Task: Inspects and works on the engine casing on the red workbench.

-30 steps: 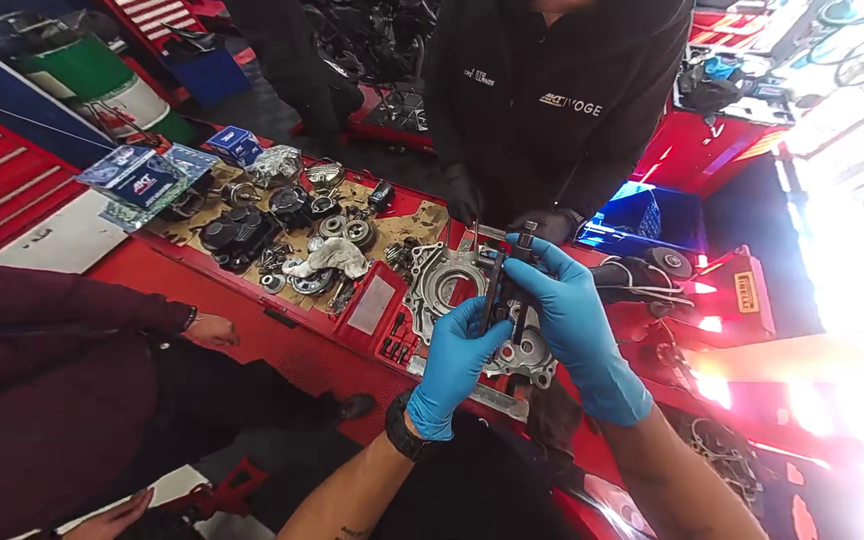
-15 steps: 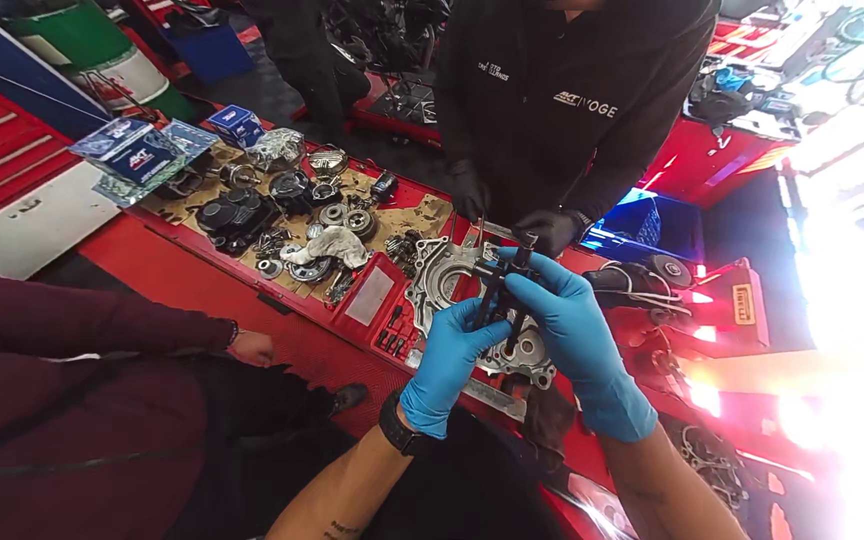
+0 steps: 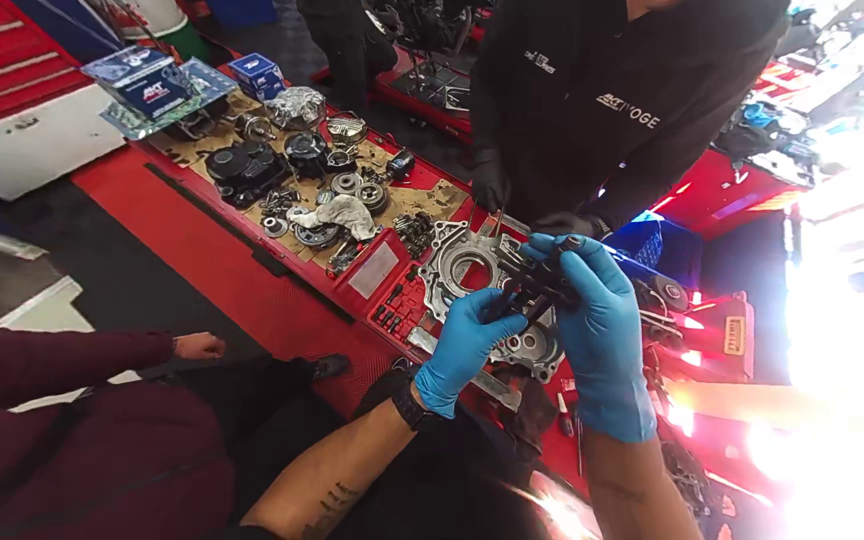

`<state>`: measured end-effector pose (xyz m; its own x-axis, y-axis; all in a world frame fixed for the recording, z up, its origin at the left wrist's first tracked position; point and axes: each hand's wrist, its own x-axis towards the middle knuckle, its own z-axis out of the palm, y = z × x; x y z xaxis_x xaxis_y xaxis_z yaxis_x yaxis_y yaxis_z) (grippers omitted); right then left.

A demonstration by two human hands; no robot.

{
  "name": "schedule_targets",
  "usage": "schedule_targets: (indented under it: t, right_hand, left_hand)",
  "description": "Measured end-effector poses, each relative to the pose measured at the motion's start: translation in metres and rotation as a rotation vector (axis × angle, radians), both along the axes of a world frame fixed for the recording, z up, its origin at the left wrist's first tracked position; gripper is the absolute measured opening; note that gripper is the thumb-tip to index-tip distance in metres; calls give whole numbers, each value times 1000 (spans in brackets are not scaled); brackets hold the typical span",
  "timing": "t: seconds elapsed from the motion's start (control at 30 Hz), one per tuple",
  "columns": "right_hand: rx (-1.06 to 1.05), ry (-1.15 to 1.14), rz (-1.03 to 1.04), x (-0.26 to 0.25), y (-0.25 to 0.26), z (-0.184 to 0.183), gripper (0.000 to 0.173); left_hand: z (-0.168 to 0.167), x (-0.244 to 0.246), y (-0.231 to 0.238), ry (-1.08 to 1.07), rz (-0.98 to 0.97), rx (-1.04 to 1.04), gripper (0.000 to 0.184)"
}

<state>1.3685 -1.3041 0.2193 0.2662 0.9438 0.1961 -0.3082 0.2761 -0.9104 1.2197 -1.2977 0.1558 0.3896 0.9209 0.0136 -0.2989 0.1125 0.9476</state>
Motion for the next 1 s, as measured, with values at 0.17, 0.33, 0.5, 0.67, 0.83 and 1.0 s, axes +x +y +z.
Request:
schedule_targets:
  t: [0.17,0.33,0.5,0.67,0.83,1.0]
  right_hand:
    - [56,-40,11,-2,0,2,35]
    - [107,-59,-6,-4,1,2,36]
    - [96,-104,45,12,6,9,25]
    - [178,-596,71,37,8,22,25]
    - [178,-1139,115,63,4,49,20]
    - [216,-1360,90,65,1,58,33]
  left_hand:
    - [0,-3,1,-45,-20,11,20]
    - [1,-5,1,-52,-27,15,19]
    - [-1,-7,3,-45,-47,21,18]
    - [-4,-10,6,-27,-79,38,17]
    - [-4,-15,2,-18,-130,31,20]
    - [-8,-14,0,-40,-165,42,21]
